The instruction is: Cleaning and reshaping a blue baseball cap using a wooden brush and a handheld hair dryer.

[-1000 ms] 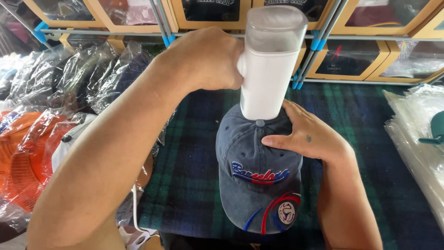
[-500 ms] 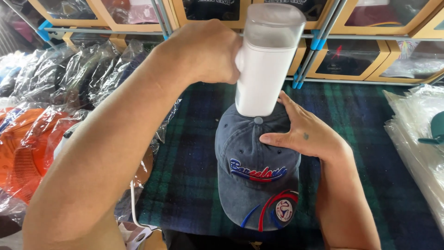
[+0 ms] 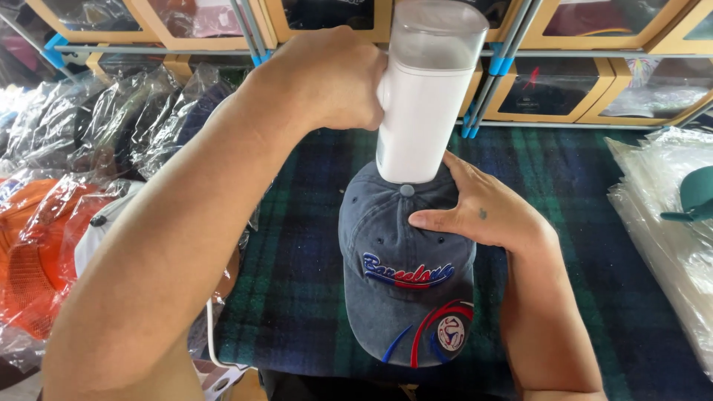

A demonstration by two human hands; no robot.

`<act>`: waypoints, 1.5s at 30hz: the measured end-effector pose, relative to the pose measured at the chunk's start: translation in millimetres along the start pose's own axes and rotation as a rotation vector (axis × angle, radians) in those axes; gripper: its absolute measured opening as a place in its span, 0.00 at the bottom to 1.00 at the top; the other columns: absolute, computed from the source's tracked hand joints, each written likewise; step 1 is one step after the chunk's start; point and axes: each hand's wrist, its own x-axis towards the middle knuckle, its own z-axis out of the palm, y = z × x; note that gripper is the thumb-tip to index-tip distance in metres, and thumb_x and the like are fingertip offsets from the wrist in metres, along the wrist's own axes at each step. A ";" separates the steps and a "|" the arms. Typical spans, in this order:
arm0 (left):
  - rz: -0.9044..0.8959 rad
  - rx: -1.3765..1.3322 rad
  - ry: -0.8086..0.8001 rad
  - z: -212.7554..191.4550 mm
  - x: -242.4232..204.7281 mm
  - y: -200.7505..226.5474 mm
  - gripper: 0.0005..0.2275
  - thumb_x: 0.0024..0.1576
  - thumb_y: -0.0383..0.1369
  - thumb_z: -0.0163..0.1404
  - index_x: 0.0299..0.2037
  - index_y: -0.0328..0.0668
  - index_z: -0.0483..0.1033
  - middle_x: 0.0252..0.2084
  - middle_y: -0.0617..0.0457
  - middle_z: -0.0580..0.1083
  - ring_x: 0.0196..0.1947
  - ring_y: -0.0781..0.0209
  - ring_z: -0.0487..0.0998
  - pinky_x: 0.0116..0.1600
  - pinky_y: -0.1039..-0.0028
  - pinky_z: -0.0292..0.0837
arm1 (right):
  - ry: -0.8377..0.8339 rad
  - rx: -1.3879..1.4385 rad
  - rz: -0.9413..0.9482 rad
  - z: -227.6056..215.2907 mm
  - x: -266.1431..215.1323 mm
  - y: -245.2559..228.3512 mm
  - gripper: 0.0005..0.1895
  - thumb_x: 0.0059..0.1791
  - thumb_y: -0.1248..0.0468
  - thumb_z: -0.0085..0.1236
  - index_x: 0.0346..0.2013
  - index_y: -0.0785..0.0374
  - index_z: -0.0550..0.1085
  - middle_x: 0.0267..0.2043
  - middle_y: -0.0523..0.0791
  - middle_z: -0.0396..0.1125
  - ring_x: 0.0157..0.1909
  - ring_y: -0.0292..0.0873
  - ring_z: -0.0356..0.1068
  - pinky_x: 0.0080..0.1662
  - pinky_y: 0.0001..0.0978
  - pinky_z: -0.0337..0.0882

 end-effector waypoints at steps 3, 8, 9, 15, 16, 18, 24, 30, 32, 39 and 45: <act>-0.040 -0.061 -0.078 -16.2 -11.0 19.5 0.15 0.58 0.37 0.53 0.56 0.52 0.77 0.50 0.50 0.78 0.50 0.46 0.79 0.55 0.56 0.76 | 0.014 -0.028 -0.052 0.9 1.2 3.9 0.57 0.38 0.32 0.56 0.74 0.54 0.53 0.77 0.45 0.52 0.77 0.46 0.51 0.68 0.43 0.53; 0.024 -0.031 0.023 -5.1 1.0 12.9 0.16 0.55 0.40 0.57 0.54 0.51 0.79 0.46 0.51 0.79 0.47 0.45 0.79 0.48 0.56 0.78 | 0.040 -0.025 -0.011 1.1 -0.6 0.2 0.55 0.37 0.34 0.58 0.73 0.53 0.56 0.75 0.44 0.56 0.74 0.46 0.55 0.67 0.42 0.56; 0.012 -0.025 -0.065 -11.9 -2.9 15.0 0.16 0.58 0.36 0.54 0.56 0.48 0.78 0.50 0.47 0.78 0.51 0.44 0.79 0.54 0.57 0.77 | 0.052 -0.006 -0.066 1.6 -2.0 2.6 0.55 0.38 0.35 0.58 0.74 0.53 0.55 0.75 0.43 0.56 0.74 0.45 0.56 0.67 0.41 0.56; -0.124 -0.015 -0.084 -15.3 -24.3 1.4 0.12 0.60 0.40 0.49 0.49 0.49 0.79 0.45 0.49 0.79 0.47 0.43 0.79 0.53 0.54 0.76 | -0.045 -0.094 0.129 2.7 5.5 10.8 0.65 0.38 0.29 0.55 0.78 0.57 0.40 0.82 0.45 0.36 0.81 0.45 0.36 0.74 0.43 0.40; -0.125 -0.010 -0.078 -18.6 -23.6 6.9 0.12 0.60 0.40 0.49 0.49 0.49 0.79 0.45 0.49 0.79 0.47 0.43 0.79 0.53 0.54 0.76 | -0.039 -0.095 0.125 1.9 3.9 9.3 0.65 0.38 0.29 0.55 0.78 0.57 0.40 0.82 0.45 0.36 0.81 0.45 0.36 0.74 0.43 0.40; -0.120 -0.078 -0.109 -21.4 -26.0 15.7 0.15 0.59 0.38 0.54 0.56 0.51 0.75 0.51 0.49 0.78 0.51 0.45 0.79 0.59 0.54 0.76 | 0.026 -0.044 -0.042 2.1 1.8 4.9 0.59 0.38 0.34 0.57 0.77 0.53 0.47 0.80 0.44 0.47 0.79 0.46 0.46 0.71 0.45 0.47; -0.013 -0.070 0.029 -1.8 -6.1 9.5 0.13 0.55 0.43 0.51 0.46 0.52 0.81 0.40 0.53 0.78 0.42 0.40 0.79 0.41 0.49 0.78 | 0.007 -0.042 0.053 0.3 -1.1 -2.9 0.56 0.37 0.33 0.56 0.74 0.51 0.54 0.76 0.42 0.54 0.76 0.45 0.53 0.68 0.42 0.55; -0.141 -0.163 -0.109 -5.7 -35.9 -9.0 0.13 0.59 0.38 0.49 0.51 0.50 0.79 0.50 0.48 0.78 0.51 0.43 0.79 0.56 0.54 0.75 | -0.019 -0.094 0.194 3.1 2.3 1.7 0.63 0.37 0.31 0.57 0.78 0.51 0.43 0.82 0.42 0.39 0.81 0.46 0.39 0.74 0.45 0.44; -0.146 -0.148 -0.093 -0.2 -41.6 -21.3 0.12 0.57 0.37 0.49 0.47 0.48 0.79 0.44 0.47 0.78 0.45 0.42 0.79 0.50 0.54 0.76 | -0.021 -0.101 0.186 4.2 4.7 6.1 0.63 0.37 0.31 0.56 0.78 0.52 0.42 0.82 0.43 0.39 0.81 0.45 0.39 0.74 0.44 0.43; -0.104 -0.149 -0.055 -13.7 -46.9 0.3 0.14 0.60 0.43 0.47 0.52 0.53 0.77 0.48 0.48 0.78 0.50 0.40 0.79 0.51 0.47 0.79 | 0.016 -0.047 0.074 4.4 4.3 2.4 0.61 0.36 0.34 0.58 0.77 0.54 0.48 0.80 0.44 0.47 0.79 0.44 0.45 0.72 0.43 0.48; -0.082 -0.258 -0.120 -8.7 -21.3 -2.1 0.15 0.57 0.29 0.55 0.55 0.48 0.79 0.47 0.53 0.80 0.47 0.54 0.79 0.60 0.66 0.74 | 0.034 -0.030 0.038 3.6 0.4 -8.3 0.56 0.37 0.36 0.57 0.75 0.51 0.54 0.76 0.43 0.56 0.75 0.45 0.56 0.69 0.42 0.56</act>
